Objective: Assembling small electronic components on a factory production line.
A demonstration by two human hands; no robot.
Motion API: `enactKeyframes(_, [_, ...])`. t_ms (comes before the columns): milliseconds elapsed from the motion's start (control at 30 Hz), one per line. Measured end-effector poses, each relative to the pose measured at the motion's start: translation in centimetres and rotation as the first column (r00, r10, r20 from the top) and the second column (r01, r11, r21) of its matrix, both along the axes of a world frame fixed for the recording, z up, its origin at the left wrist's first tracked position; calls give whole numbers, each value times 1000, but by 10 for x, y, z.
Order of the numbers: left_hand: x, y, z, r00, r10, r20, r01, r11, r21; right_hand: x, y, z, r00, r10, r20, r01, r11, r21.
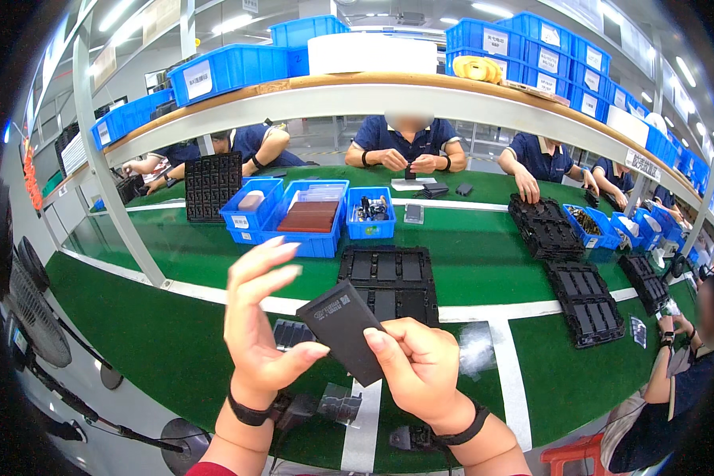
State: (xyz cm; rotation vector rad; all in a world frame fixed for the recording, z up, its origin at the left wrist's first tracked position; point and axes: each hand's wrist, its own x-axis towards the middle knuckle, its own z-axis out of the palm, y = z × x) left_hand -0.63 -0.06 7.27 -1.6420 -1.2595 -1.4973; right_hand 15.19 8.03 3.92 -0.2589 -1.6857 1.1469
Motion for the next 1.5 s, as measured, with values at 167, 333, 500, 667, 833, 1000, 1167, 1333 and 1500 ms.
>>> enactKeyframes(167, [-9,-1,4,889,-436,143,458,825,-330,-1,-2,2,995,100,13,-99,993,-60])
enactKeyframes(333, [-8,-6,8,971,-231,-63,190,904,-382,0,0,4,989,116,95,-111,992,-61])
enactKeyframes(500, [-2,-11,11,884,229,-408,-320,932,-171,1,-2,10,994,78,77,-79,997,11])
enactKeyframes(667, [13,-11,7,895,273,-352,-343,927,-154,1,0,4,996,52,77,-54,998,25])
enactKeyframes(833, [8,-11,6,957,-280,-72,256,937,-238,0,0,-2,991,131,18,-130,990,-57])
enactKeyframes(1000, [3,20,-24,294,-813,502,889,426,170,-11,-5,-2,787,594,-169,-580,617,-533])
enactKeyframes(1167, [-3,22,-36,372,-822,431,876,465,131,-29,0,-20,393,839,-376,-855,183,-486])
enactKeyframes(1333, [-9,11,-22,810,-567,153,552,824,132,-12,12,-6,867,492,-79,-497,844,-202])
enactKeyframes(1500, [-7,-2,-8,927,-372,57,373,927,-19,-10,7,2,984,140,108,-170,916,363])
